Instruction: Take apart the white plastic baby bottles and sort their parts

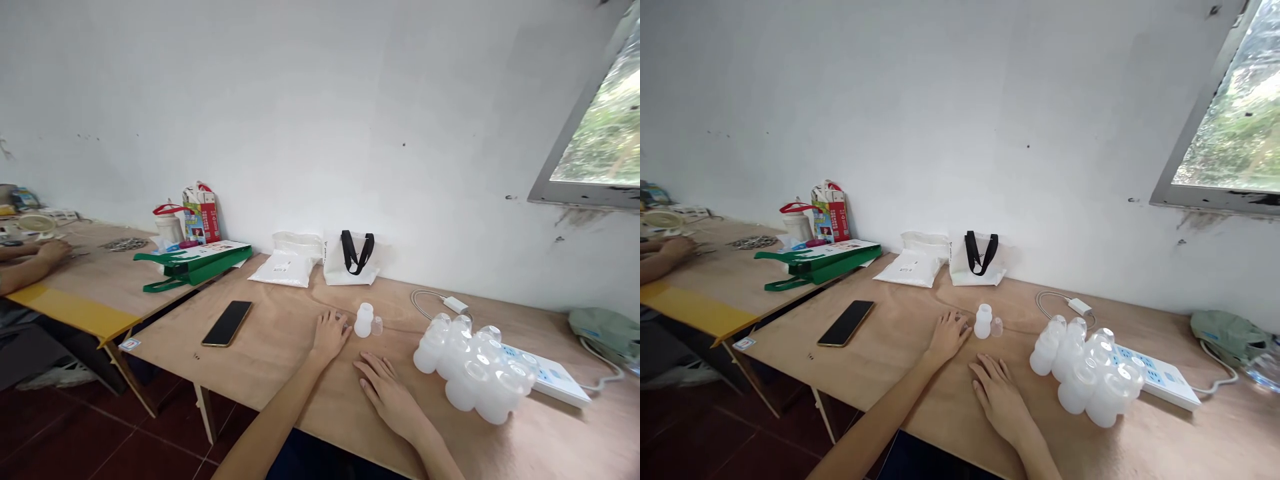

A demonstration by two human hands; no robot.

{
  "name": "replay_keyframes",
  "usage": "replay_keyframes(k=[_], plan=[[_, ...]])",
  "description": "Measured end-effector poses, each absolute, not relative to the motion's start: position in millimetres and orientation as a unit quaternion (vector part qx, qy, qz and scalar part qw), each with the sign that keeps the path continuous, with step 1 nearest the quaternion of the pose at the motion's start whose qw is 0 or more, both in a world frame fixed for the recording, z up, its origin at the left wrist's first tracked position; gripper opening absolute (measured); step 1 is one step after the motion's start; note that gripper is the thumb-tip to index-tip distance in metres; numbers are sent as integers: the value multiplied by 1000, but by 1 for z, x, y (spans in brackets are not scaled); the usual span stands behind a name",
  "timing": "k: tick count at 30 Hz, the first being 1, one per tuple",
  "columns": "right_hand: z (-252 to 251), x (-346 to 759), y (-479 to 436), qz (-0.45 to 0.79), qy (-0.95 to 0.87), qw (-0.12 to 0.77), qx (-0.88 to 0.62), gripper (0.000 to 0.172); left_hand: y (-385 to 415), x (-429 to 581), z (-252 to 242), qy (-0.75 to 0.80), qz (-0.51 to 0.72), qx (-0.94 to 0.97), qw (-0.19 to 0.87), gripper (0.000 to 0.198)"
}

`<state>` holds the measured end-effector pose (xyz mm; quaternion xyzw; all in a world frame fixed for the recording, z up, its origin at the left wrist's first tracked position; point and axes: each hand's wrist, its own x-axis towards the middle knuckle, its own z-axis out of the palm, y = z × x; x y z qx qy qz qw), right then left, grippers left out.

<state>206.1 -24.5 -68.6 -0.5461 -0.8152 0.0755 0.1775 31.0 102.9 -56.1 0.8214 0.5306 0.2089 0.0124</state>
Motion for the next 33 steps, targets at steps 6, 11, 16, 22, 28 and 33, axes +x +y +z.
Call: replay_keyframes(k=[6,11,16,22,28,33], plan=[[-65,205,-25,81,-816,172,-546,44,103,28,-57,534,203,820,25,28],[-68,205,-24,76,-816,182,-544,43,99,24,-58,511,198,836,36,24],[-67,205,-25,77,-818,183,-540,44,79,15,-46,494,177,847,86,17],[-60,201,-28,90,-813,200,-540,39,42,-1,-47,471,214,841,162,12],[-57,200,-30,110,-803,197,-551,39,38,-27,-47,465,236,803,291,68],[-57,201,-29,124,-813,168,-544,47,40,-44,-38,463,182,799,337,49]])
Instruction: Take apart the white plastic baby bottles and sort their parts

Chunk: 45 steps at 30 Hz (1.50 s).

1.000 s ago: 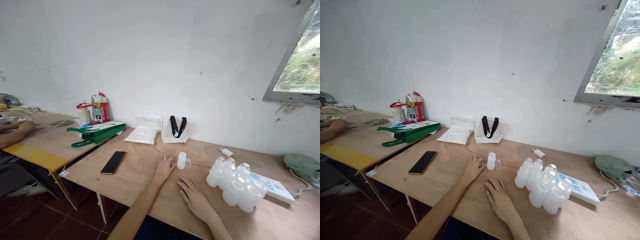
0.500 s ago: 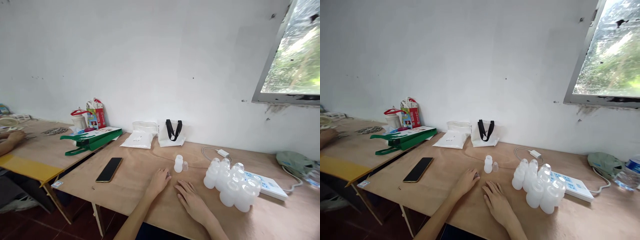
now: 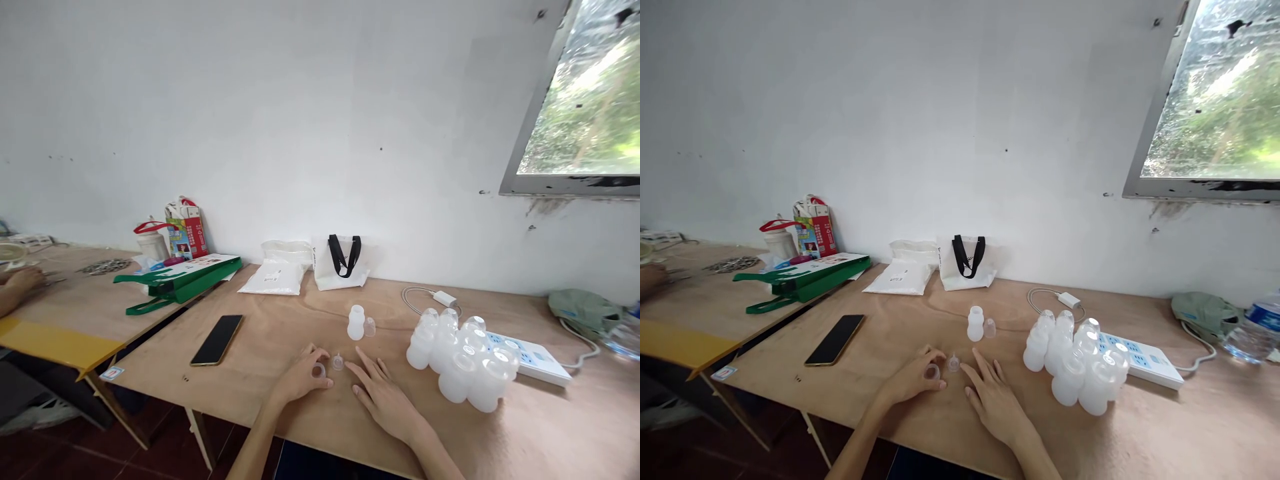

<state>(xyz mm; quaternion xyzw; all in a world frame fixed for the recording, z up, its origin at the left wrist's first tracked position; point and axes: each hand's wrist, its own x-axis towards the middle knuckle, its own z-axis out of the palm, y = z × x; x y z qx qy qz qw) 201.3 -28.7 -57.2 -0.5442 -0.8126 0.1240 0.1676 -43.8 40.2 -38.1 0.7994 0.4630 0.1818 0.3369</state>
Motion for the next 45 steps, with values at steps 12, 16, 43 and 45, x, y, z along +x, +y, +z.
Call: replay_keyframes(k=[12,16,43,45], plan=[[-61,201,-27,116,-816,164,-542,47,29,-9,-43,395,219,844,290,53],[-58,201,-28,124,-817,162,-540,47,34,-14,-52,378,236,800,401,74],[-45,200,-31,183,-835,128,-504,54,41,-53,-24,391,180,800,418,36],[-46,200,-30,192,-837,118,-498,56,43,-49,-27,401,215,782,427,34]])
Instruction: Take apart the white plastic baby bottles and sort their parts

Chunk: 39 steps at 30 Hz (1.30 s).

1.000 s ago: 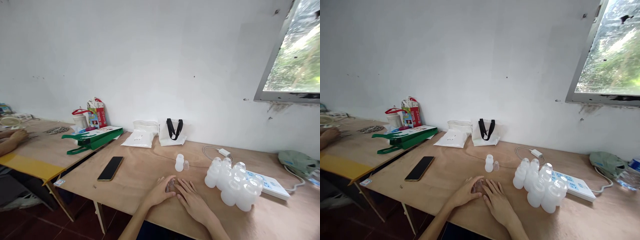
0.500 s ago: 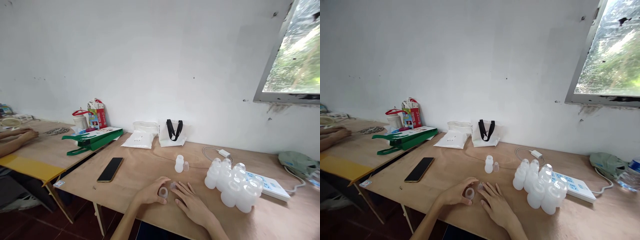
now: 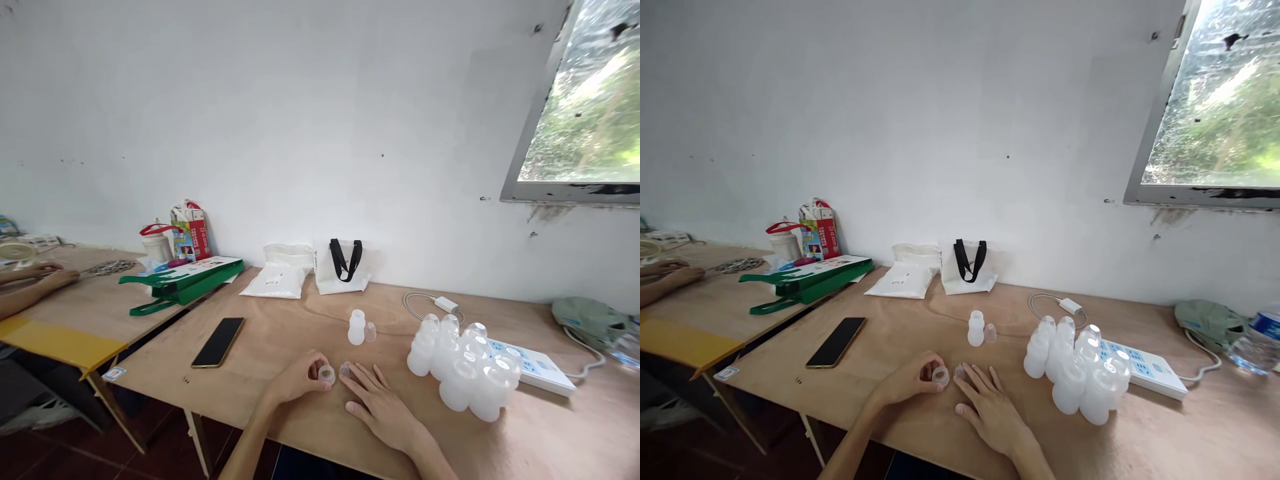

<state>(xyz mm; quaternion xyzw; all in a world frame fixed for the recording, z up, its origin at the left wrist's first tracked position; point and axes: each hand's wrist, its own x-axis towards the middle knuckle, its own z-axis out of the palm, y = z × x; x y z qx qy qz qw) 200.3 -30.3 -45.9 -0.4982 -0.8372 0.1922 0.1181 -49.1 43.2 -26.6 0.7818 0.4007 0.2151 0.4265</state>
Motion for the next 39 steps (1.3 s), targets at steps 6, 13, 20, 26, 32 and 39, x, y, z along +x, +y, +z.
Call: replay_keyframes(k=[6,13,20,26,32,39], plan=[[-45,199,-32,181,-830,170,-499,57,55,-46,-40,387,361,675,514,45],[-39,192,-33,108,-798,267,-529,35,53,-31,-47,375,356,643,565,62],[-44,194,-28,71,-807,312,-496,25,37,6,-62,302,326,635,632,57],[-51,198,-23,70,-762,346,-544,17,23,15,-53,277,311,671,613,54],[-53,198,-24,121,-741,338,-567,14,18,13,-47,249,290,701,603,53],[-49,199,-25,166,-773,301,-534,20,20,11,-50,231,277,719,593,56]])
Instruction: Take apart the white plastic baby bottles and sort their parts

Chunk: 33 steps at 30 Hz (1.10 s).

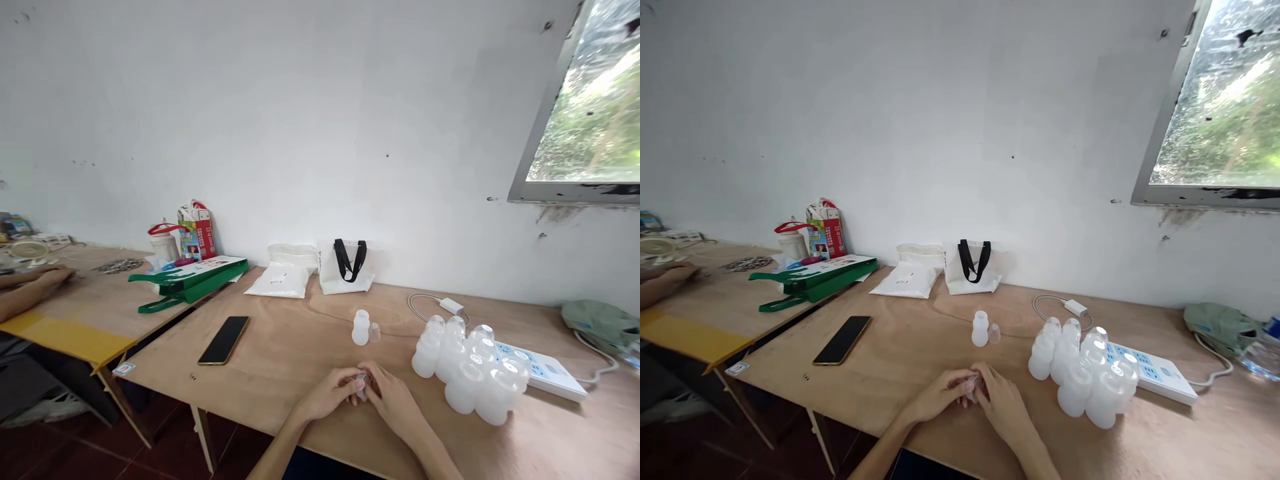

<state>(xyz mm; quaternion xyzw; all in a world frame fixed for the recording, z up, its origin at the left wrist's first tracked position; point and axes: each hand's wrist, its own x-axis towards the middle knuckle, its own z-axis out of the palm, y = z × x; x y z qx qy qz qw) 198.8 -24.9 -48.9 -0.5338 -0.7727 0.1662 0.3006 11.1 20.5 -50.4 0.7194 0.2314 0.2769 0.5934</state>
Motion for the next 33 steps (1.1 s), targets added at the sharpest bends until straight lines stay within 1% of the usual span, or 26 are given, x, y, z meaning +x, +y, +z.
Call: replay_keyframes(k=[5,9,12,16,21,23,28,33], plan=[[-43,198,-28,174,-766,291,-547,18,18,7,-42,211,256,740,585,57],[-44,198,-29,177,-769,286,-543,11,16,6,-36,194,244,770,557,53],[-49,199,-27,170,-777,260,-548,6,13,7,-34,196,234,791,530,53],[-59,201,-25,132,-785,218,-565,8,10,9,-34,203,233,801,513,51],[-58,199,-27,109,-772,213,-589,7,10,13,-37,234,247,780,525,52],[-54,198,-28,122,-765,221,-592,11,10,14,-39,241,253,771,532,54],[-46,197,-29,137,-733,225,-627,31,9,17,-44,254,258,756,545,51],[-41,197,-32,192,-771,252,-553,41,11,20,-52,263,296,725,564,48]])
